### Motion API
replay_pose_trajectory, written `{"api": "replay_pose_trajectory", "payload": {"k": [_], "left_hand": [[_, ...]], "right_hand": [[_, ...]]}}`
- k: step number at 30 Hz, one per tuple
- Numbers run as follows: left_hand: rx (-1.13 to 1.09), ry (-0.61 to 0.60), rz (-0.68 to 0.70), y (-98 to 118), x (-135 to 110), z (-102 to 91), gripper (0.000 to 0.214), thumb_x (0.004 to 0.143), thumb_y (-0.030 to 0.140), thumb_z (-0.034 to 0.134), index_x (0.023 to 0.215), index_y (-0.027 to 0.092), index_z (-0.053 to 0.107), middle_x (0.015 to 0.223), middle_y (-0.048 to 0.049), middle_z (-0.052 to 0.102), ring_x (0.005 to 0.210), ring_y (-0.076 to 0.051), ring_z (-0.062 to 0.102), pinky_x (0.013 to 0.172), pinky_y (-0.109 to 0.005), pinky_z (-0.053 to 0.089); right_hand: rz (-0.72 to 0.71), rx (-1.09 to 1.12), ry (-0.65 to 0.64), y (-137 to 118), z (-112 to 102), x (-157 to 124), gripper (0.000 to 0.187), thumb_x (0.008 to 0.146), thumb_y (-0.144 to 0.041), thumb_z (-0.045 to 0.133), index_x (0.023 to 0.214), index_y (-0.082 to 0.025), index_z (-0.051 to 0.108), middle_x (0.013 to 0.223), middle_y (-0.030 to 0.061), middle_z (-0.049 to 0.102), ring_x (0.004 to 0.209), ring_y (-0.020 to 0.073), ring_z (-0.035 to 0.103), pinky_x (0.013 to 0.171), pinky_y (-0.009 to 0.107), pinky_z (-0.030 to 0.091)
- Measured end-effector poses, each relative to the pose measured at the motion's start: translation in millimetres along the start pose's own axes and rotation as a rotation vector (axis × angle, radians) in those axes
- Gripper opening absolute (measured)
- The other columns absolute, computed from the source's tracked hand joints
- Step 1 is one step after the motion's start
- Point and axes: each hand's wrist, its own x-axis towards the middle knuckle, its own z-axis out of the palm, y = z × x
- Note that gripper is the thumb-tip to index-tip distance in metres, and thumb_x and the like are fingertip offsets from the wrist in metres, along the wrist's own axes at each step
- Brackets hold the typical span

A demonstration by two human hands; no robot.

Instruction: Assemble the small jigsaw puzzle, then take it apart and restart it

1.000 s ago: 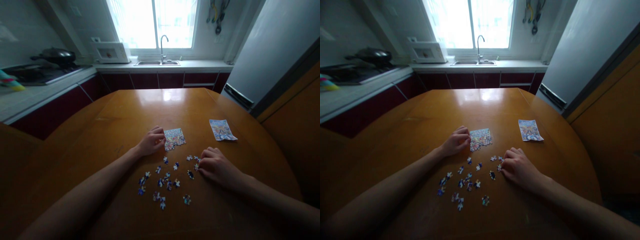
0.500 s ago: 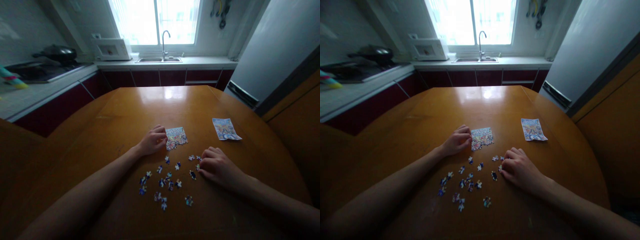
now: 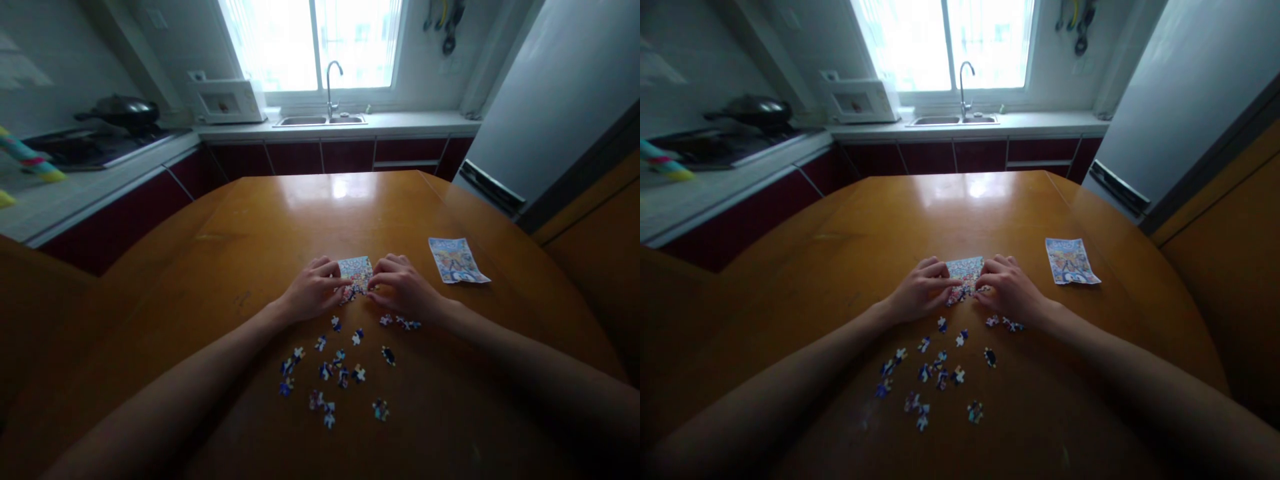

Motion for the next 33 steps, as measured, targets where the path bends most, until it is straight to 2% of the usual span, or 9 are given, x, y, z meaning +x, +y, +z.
{"api": "replay_pose_trajectory", "payload": {"k": [3, 7, 16, 33], "left_hand": [[0.058, -0.014, -0.058, 1, -2, 2.7, 0.024, 0.094, 0.025, 0.058, 0.110, 0.026, 0.076, 0.086, -0.0048, 0.061, 0.081, -0.019, 0.050, 0.078, -0.034, 0.044], [0.054, -0.026, -0.055, 0, -3, 4.5, 0.022, 0.094, 0.027, 0.059, 0.108, 0.027, 0.076, 0.087, -0.0045, 0.062, 0.082, -0.019, 0.050, 0.079, -0.034, 0.044], [-0.010, -0.009, 0.025, 0, -1, 3.1, 0.017, 0.092, 0.026, 0.061, 0.098, 0.027, 0.077, 0.085, -0.0035, 0.062, 0.080, -0.018, 0.051, 0.078, -0.034, 0.041], [-0.018, -0.152, 0.049, 4, 2, -2.9, 0.019, 0.090, 0.027, 0.062, 0.102, 0.031, 0.077, 0.085, -0.0028, 0.060, 0.081, -0.019, 0.051, 0.079, -0.035, 0.040]], "right_hand": [[-0.030, -0.035, -0.014, 3, 15, 6, 0.008, 0.088, -0.028, 0.070, 0.081, -0.025, 0.071, 0.088, 0.0027, 0.066, 0.091, 0.0210, 0.055, 0.084, 0.037, 0.037], [-0.032, -0.062, -0.039, 3, 22, 5, 0.009, 0.088, -0.031, 0.069, 0.081, -0.026, 0.072, 0.087, 0.0023, 0.066, 0.091, 0.0214, 0.054, 0.084, 0.037, 0.036], [-0.052, -0.090, -0.037, 3, 24, 4, 0.011, 0.089, -0.029, 0.067, 0.080, -0.026, 0.073, 0.088, 0.0025, 0.067, 0.089, 0.0210, 0.054, 0.084, 0.038, 0.035], [-0.037, -0.098, -0.065, 2, 23, 3, 0.013, 0.090, -0.030, 0.067, 0.079, -0.027, 0.073, 0.090, 0.0027, 0.067, 0.091, 0.0220, 0.054, 0.085, 0.039, 0.034]]}}
